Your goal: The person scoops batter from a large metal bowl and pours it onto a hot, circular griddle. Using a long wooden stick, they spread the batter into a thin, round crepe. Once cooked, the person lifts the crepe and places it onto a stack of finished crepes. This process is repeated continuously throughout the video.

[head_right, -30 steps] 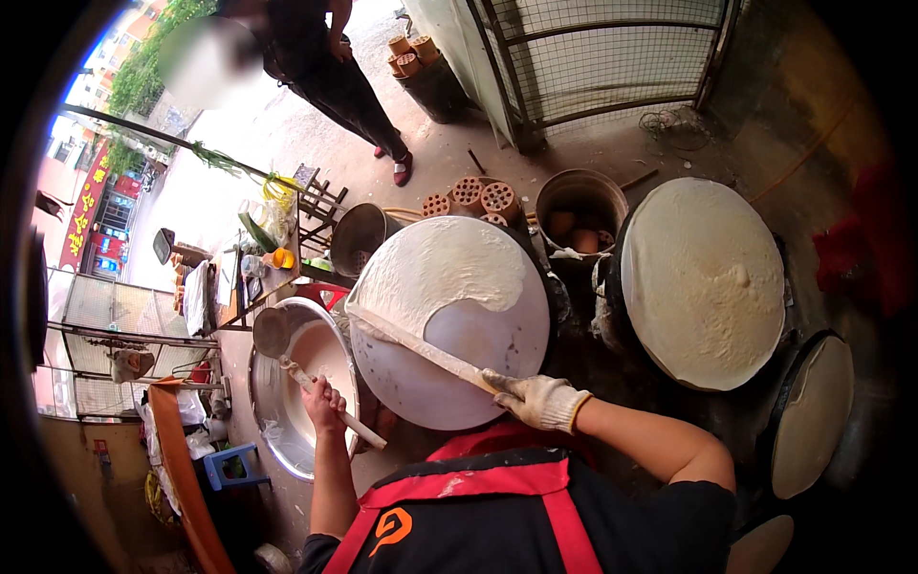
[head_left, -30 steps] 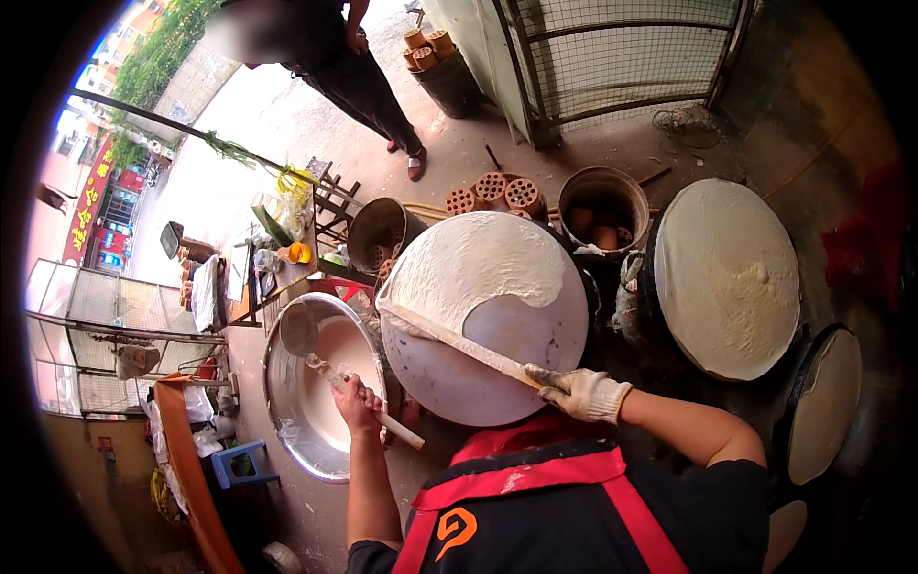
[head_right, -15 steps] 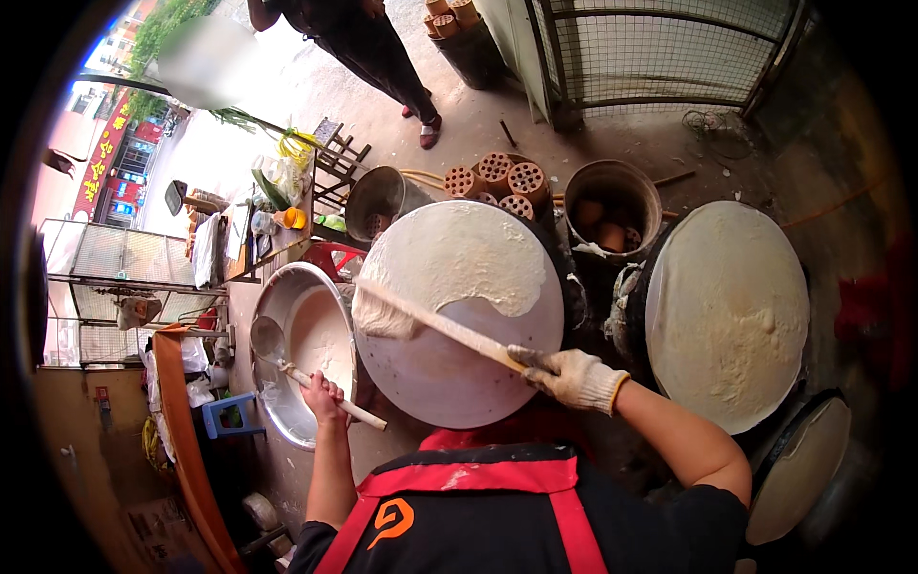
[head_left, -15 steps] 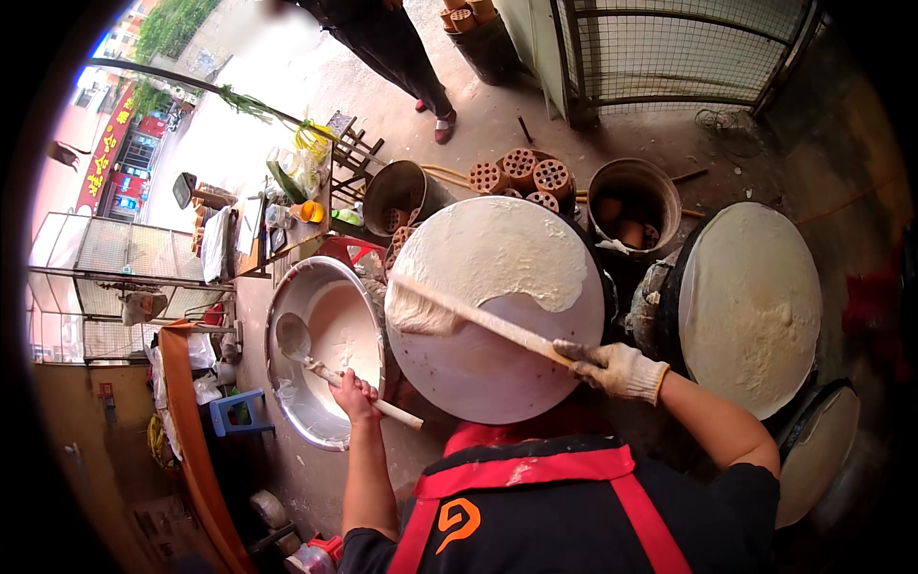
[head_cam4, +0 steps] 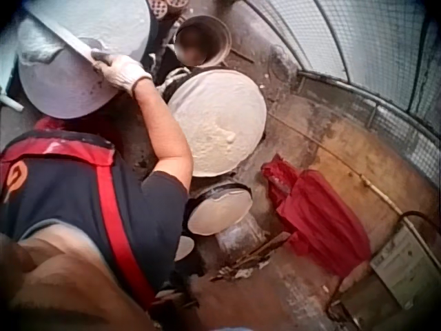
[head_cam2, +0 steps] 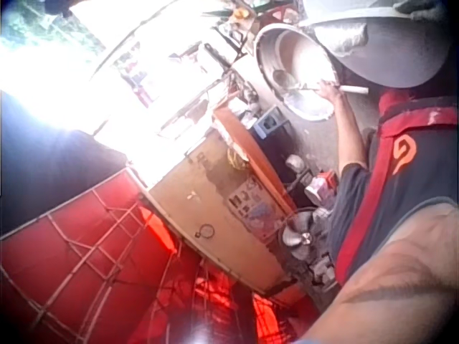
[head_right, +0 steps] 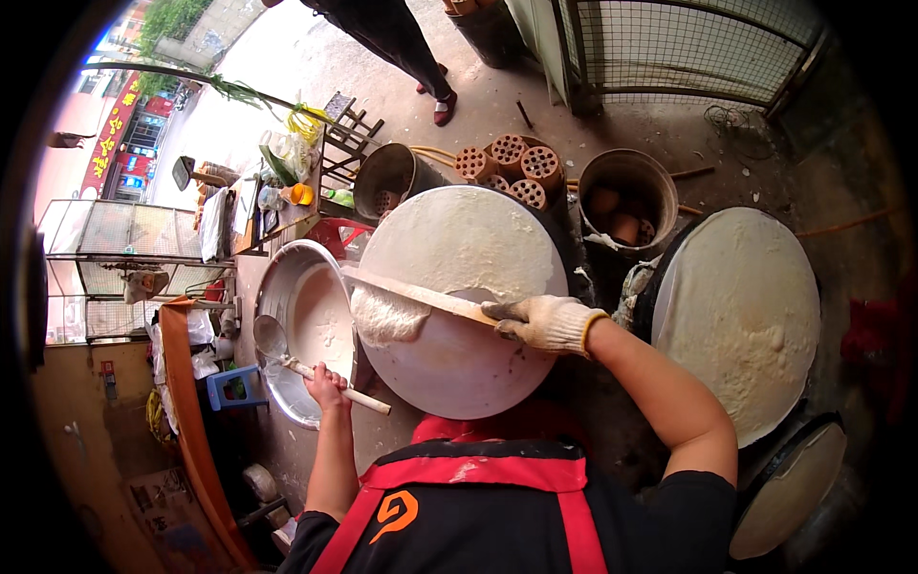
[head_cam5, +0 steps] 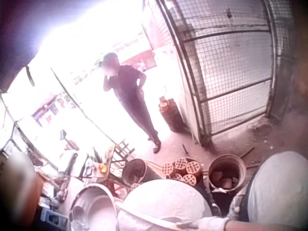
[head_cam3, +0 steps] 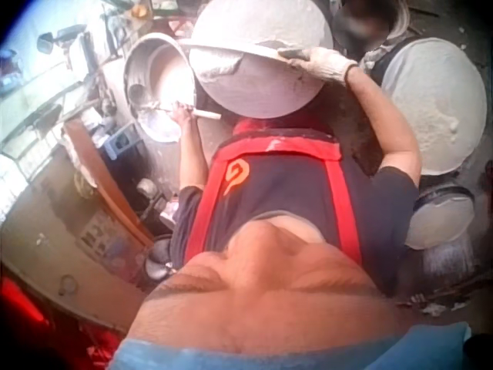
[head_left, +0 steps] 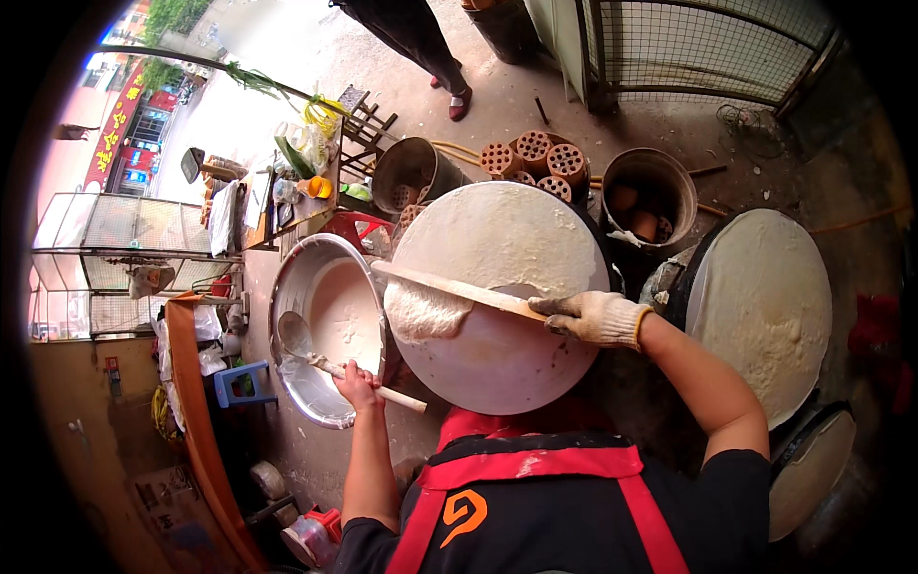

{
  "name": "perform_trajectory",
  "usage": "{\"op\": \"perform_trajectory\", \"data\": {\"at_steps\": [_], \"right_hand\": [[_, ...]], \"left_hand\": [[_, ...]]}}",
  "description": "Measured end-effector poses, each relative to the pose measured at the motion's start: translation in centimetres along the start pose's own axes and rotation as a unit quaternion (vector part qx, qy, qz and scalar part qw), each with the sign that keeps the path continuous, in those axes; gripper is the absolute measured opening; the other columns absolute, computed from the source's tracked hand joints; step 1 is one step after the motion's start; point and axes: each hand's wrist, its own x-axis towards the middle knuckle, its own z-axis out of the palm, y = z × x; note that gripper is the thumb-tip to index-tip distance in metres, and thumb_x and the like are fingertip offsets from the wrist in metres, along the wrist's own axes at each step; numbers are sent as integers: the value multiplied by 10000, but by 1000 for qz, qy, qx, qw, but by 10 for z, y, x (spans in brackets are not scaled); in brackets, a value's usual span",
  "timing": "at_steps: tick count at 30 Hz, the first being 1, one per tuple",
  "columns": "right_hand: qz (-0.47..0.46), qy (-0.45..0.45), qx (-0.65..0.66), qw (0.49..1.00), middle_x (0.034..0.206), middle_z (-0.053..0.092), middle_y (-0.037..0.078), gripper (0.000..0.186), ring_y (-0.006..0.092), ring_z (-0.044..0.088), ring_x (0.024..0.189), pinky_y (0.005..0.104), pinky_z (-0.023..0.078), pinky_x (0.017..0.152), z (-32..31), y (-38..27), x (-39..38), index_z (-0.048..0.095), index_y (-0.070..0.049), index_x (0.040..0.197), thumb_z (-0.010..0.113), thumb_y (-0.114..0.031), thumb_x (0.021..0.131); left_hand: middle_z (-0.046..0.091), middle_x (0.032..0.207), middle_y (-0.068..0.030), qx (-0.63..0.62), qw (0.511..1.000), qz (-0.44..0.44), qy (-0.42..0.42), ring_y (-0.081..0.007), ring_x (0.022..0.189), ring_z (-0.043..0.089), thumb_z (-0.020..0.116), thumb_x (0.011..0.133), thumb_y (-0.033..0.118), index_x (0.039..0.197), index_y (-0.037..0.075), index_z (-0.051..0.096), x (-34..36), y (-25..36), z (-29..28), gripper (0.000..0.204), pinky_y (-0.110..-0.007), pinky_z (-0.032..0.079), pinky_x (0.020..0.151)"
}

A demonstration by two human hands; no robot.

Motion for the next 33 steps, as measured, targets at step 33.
{"op": "perform_trajectory", "data": {"at_steps": [33], "right_hand": [[53,127,574,807,813,574,-9,607,50,488,627,182,412,506,237,-3,-149,418,-145,1376,621,-28,816]], "left_hand": [[349,551,52,-32,987,-89,-132,-52,399,331,508,893,96,757,93,414,46,-15,-52,166,-224,305,332]]}}
